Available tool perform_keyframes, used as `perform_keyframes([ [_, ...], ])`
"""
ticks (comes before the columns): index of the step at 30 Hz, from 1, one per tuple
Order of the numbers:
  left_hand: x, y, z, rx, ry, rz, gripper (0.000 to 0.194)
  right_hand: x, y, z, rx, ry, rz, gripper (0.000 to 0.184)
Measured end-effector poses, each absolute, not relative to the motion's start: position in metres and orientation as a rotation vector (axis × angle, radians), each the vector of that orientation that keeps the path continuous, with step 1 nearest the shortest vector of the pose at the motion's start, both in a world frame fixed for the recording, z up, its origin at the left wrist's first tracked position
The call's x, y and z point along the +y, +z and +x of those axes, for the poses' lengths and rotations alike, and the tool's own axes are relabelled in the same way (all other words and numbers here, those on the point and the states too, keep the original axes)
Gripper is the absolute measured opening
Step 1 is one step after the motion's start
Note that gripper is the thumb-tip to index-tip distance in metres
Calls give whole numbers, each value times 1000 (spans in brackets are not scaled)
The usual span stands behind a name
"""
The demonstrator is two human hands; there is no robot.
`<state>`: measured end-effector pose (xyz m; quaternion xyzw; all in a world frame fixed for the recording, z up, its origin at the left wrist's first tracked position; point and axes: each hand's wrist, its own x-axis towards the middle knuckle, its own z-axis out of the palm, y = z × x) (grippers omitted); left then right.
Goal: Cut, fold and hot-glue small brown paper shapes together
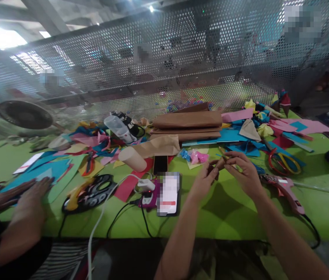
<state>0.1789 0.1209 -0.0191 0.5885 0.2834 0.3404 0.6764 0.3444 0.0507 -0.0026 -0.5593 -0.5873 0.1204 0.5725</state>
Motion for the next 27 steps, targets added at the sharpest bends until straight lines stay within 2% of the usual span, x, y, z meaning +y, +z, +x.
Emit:
perform_keyframes([
  [5, 126, -14, 177, 680, 931, 1209, 38, 52, -5, 344, -1330, 381, -1315, 14],
  [11, 123, -12, 175, 592, 1068, 1113, 43, 53, -6, 331, -1069, 889, -1136, 14],
  [14, 123, -15, 175, 595, 1074, 1144, 40, 54, -10, 325, -972, 1010, -1078, 15],
  [19, 125, -20, 177, 621, 1116, 1002, 33, 54, -14, 320, -939, 1056, -1162, 21],
  [23, 126, -18, 180, 448, 1037, 841, 33, 54, -10, 314, -921, 1022, -1227, 32],
  [27, 124, -16, 181, 382, 1000, 835, 39, 54, -11, 310, -858, 1015, -1261, 34],
])
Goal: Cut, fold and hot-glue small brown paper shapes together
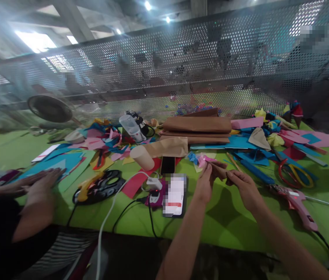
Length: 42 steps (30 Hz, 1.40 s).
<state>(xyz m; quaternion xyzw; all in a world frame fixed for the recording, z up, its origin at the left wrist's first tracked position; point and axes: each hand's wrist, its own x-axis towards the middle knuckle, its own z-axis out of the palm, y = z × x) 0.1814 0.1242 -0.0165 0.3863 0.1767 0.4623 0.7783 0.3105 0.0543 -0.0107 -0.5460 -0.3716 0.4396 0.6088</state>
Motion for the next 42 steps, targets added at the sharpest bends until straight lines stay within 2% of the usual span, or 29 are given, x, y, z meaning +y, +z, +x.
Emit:
perform_keyframes([
  [3, 123, -15, 180, 366, 973, 832, 46, 55, -15, 310, -776, 1050, -1246, 33],
  [11, 126, -7, 171, 460, 924, 978, 28, 63, -31, 324, -598, 886, -1210, 24],
  [16, 130, -15, 173, 580, 840, 1254, 37, 64, -35, 336, -556, 711, -1250, 29],
  [22, 127, -18, 172, 792, 837, 1743, 23, 56, -18, 336, -673, 743, -1238, 17],
  [26, 130, -19, 170, 885, 738, 1685, 36, 56, -16, 338, -790, 839, -1177, 34],
  [32, 134, -25, 170, 733, 597, 1517, 30, 59, -14, 347, -882, 843, -1125, 36],
  [37, 132, -24, 170, 683, 606, 1562, 30, 44, -8, 342, -924, 715, -1208, 39],
  [42, 132, -19, 168, 900, 816, 1738, 31, -24, -5, 358, -924, 439, -1473, 41],
])
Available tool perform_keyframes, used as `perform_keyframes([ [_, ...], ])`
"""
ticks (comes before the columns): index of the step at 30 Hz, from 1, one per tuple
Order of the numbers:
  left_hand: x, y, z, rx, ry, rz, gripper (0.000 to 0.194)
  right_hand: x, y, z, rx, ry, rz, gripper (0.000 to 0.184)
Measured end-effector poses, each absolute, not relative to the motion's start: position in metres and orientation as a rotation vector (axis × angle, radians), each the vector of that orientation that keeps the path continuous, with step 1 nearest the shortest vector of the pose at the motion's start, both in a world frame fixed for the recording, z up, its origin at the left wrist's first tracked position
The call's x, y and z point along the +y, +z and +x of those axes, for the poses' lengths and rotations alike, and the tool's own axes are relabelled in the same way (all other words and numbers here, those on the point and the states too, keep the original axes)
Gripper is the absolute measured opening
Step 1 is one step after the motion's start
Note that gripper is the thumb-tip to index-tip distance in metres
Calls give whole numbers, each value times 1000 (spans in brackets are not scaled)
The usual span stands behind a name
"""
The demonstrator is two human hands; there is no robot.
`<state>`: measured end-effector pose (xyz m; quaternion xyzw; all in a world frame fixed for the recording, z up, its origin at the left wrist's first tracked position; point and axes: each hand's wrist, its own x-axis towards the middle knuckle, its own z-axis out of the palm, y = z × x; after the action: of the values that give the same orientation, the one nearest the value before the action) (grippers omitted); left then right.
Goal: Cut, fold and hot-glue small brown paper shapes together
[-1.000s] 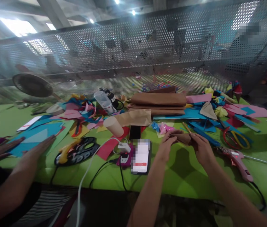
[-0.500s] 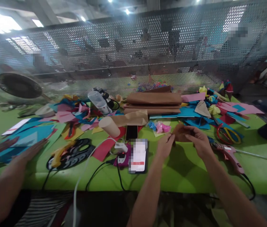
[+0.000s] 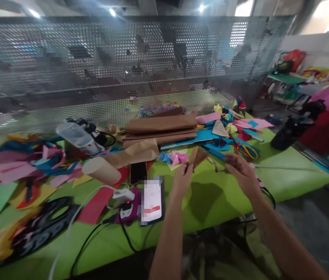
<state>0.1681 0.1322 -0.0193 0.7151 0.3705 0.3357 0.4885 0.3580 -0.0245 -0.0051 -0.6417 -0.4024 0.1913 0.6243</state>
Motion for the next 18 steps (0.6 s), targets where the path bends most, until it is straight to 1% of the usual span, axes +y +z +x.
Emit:
perform_keyframes([
  [4, 131, -20, 167, 920, 883, 1699, 28, -95, -16, 405, -834, 22, -1916, 37],
  [5, 131, -21, 167, 907, 896, 1692, 28, -107, -21, 417, -822, -28, -2041, 37],
  [6, 130, -21, 167, 898, 905, 1690, 28, -116, -26, 428, -829, -6, -2140, 38],
  [9, 129, -22, 168, 892, 896, 1683, 28, -124, -35, 443, -885, 217, -2304, 40],
  [11, 129, -21, 168, 890, 885, 1660, 28, -119, -34, 444, -864, 335, -2342, 34],
  [15, 130, -20, 168, 893, 876, 1636, 29, -109, -26, 443, -696, 458, -2308, 17],
  [18, 129, -19, 169, 879, 872, 1635, 29, -115, -26, 445, -623, 505, -2208, 19],
])
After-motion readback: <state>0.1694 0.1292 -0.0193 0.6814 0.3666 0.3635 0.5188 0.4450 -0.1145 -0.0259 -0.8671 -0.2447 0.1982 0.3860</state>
